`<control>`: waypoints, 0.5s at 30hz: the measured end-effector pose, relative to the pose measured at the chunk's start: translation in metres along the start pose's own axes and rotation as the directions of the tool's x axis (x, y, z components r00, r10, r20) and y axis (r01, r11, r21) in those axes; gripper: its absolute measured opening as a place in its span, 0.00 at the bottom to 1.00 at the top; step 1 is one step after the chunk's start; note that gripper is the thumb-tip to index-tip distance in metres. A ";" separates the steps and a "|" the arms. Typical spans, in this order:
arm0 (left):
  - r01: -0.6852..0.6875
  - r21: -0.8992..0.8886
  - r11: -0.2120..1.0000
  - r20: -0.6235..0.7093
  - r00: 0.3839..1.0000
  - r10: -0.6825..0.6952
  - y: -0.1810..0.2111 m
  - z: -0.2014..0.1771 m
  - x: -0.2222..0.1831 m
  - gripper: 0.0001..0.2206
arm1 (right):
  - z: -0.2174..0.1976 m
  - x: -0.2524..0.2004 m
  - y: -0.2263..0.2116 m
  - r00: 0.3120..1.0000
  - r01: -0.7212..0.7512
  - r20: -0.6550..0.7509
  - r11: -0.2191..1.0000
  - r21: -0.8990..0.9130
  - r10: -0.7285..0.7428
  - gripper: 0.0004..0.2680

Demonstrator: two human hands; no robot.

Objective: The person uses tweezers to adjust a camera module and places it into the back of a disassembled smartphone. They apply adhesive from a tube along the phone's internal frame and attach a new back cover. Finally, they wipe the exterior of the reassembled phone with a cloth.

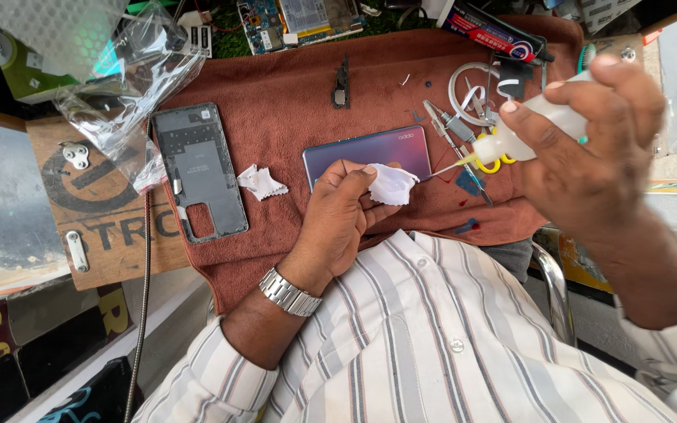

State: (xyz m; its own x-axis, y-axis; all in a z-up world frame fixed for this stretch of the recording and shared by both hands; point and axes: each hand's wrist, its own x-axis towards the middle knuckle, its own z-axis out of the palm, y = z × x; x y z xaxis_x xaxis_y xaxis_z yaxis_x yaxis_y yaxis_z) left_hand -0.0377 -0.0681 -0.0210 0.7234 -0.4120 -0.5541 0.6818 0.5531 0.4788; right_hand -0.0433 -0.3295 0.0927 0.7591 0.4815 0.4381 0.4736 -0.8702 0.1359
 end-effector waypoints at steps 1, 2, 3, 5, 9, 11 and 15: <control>-0.007 -0.018 1.000 0.004 1.000 0.007 0.001 0.000 0.000 0.05 | 0.008 -0.002 -0.002 0.999 -0.053 0.008 0.997 0.057 0.052 0.16; -0.014 -0.036 0.999 0.008 1.000 0.014 0.002 0.000 -0.001 0.05 | 0.020 -0.004 -0.006 0.994 -0.105 0.018 0.988 0.114 0.104 0.17; -0.054 -0.069 0.996 0.019 0.998 0.056 0.006 -0.001 -0.002 0.04 | 0.031 -0.005 -0.008 0.987 -0.161 0.023 0.974 0.159 0.159 0.18; -0.122 -0.143 0.982 0.053 0.990 0.131 0.016 -0.001 -0.007 0.02 | 0.046 -0.012 -0.016 0.943 -0.334 0.135 0.884 0.327 0.306 0.22; -0.168 -0.146 0.975 0.023 0.985 0.174 0.036 -0.002 -0.013 0.02 | 0.058 -0.011 0.004 0.790 -0.463 0.211 0.335 0.821 0.576 0.24; -0.190 -0.110 0.976 -0.018 0.982 0.189 0.041 -0.001 -0.013 0.02 | 0.058 -0.007 0.033 0.741 -0.357 0.145 0.202 0.912 0.655 0.23; -0.180 -0.069 0.981 -0.026 0.984 0.179 0.041 -0.001 -0.011 0.03 | 0.039 0.005 0.139 0.698 -0.440 -0.133 0.568 0.696 0.703 0.20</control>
State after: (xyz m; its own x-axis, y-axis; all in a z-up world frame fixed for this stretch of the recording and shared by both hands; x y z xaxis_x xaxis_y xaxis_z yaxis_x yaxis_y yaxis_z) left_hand -0.0183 -0.0407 0.0043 0.8306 -0.2873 -0.4771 0.5309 0.6672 0.5225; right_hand 0.0442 -0.4437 0.0789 0.8038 -0.2897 0.5196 0.2460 -0.6333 -0.7337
